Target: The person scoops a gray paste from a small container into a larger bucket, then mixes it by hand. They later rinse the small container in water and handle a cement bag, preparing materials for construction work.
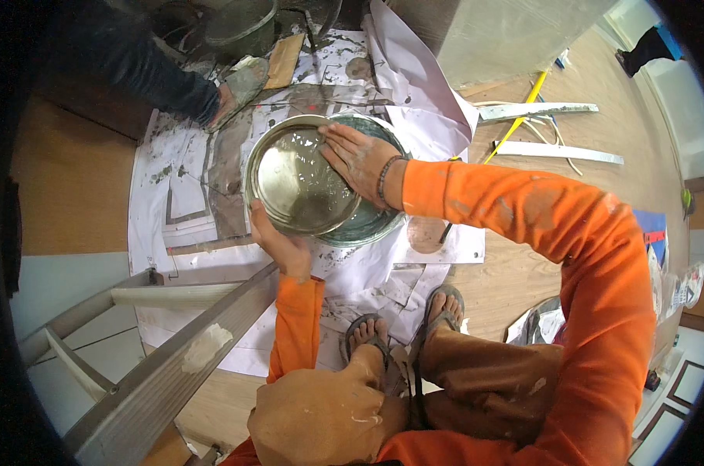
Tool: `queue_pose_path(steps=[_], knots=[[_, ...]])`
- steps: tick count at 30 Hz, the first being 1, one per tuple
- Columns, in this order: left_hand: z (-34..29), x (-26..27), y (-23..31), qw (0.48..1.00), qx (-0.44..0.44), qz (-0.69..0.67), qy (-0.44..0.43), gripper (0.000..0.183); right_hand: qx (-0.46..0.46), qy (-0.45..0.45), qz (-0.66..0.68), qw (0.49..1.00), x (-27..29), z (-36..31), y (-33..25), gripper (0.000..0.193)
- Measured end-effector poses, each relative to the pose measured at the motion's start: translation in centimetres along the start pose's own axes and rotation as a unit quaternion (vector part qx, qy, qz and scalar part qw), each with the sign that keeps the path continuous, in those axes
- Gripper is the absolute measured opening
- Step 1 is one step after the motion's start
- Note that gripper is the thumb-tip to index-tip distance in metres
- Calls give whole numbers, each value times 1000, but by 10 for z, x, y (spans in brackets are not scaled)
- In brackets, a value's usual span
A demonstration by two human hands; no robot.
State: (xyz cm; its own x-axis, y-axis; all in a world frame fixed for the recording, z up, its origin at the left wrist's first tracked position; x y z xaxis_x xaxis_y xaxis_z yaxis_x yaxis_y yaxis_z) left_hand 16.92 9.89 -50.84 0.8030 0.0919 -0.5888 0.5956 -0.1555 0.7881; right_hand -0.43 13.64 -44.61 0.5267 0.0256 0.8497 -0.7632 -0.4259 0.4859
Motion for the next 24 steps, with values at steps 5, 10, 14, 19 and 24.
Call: queue_pose_path(steps=[5,10,14,19,24], knots=[[1,-2,7,999,-6,-33,39,58,46,-21,179,983,5,10,-30,107],[-1,-6,7,999,-15,-12,39,59,88,-66,228,967,-5,10,-29,106],[-7,-15,10,995,-83,58,4,59,-5,-89,172,981,-9,19,-28,106],[-6,-11,6,998,-53,8,26,60,67,91,396,911,-2,16,-53,127],[-5,-14,8,997,-70,24,11,61,65,-14,296,953,-5,34,-22,140]])
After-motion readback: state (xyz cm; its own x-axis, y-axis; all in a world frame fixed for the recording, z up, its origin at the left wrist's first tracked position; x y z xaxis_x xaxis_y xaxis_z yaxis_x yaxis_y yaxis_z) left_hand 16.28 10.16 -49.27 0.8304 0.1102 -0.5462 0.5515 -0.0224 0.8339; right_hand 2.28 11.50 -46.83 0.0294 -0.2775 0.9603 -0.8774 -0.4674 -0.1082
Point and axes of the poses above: each hand's wrist, its own z-axis towards the middle knuckle, its own x-axis out of the back of the hand, y = z × x, the point moved 5 cm from there along z, towards the middle knuckle, and after that the axes turned 3 degrees about -z, right-handed, at the moved point
